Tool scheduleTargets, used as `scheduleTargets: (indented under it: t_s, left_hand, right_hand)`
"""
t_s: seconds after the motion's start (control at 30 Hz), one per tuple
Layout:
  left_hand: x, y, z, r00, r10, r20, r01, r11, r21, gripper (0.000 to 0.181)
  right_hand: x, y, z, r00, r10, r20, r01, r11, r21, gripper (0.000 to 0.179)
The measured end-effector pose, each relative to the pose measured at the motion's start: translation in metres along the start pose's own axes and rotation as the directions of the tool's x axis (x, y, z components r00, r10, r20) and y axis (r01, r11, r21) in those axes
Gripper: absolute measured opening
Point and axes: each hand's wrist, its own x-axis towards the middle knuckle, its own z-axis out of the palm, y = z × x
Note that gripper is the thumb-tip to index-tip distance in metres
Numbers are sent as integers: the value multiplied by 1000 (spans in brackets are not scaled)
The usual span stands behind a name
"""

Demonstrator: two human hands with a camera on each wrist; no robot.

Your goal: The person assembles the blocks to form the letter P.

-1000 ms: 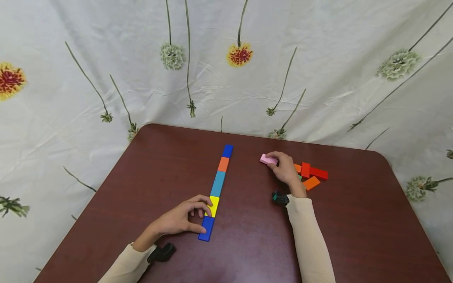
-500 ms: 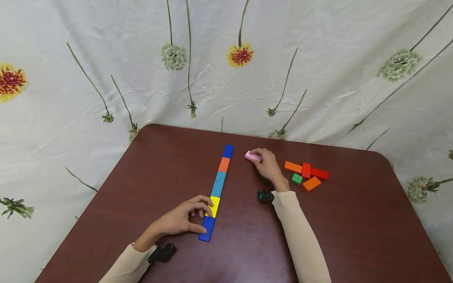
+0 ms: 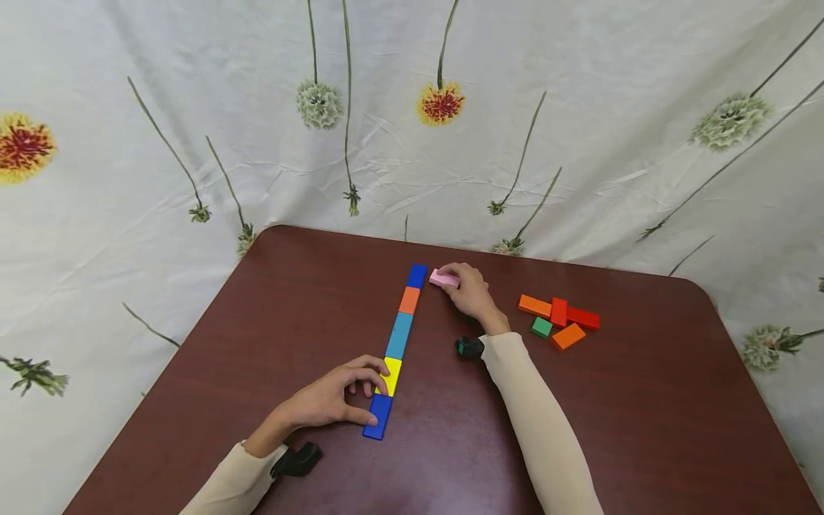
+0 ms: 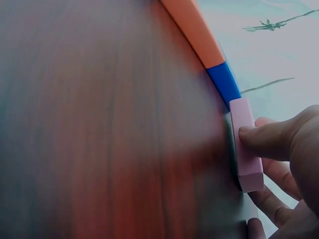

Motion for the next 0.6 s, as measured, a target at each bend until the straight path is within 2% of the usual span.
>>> scheduleTargets:
  t_s: [0.27, 0.4, 0.5, 0.6]
  left_hand:
    - [1, 0, 1, 1000, 5, 3, -5, 1000, -1, 33]
    - [1, 0, 1, 1000, 2, 6, -2, 1000, -3, 33]
    - [1, 1, 1, 1000, -2, 3, 2, 1000, -7, 33]
    - [0, 2, 1, 1000, -5, 2, 5, 1000, -7, 33]
  right_hand:
    - [1, 3, 3, 1000, 18, 23, -18, 1000, 1, 31]
    - [-1, 8, -1, 996, 74, 46, -80, 986, 149, 35]
    - [-4, 11, -6, 985, 157, 67, -170, 941, 293, 37]
    - [-6, 12, -10, 977, 196, 83, -212, 919, 333, 37]
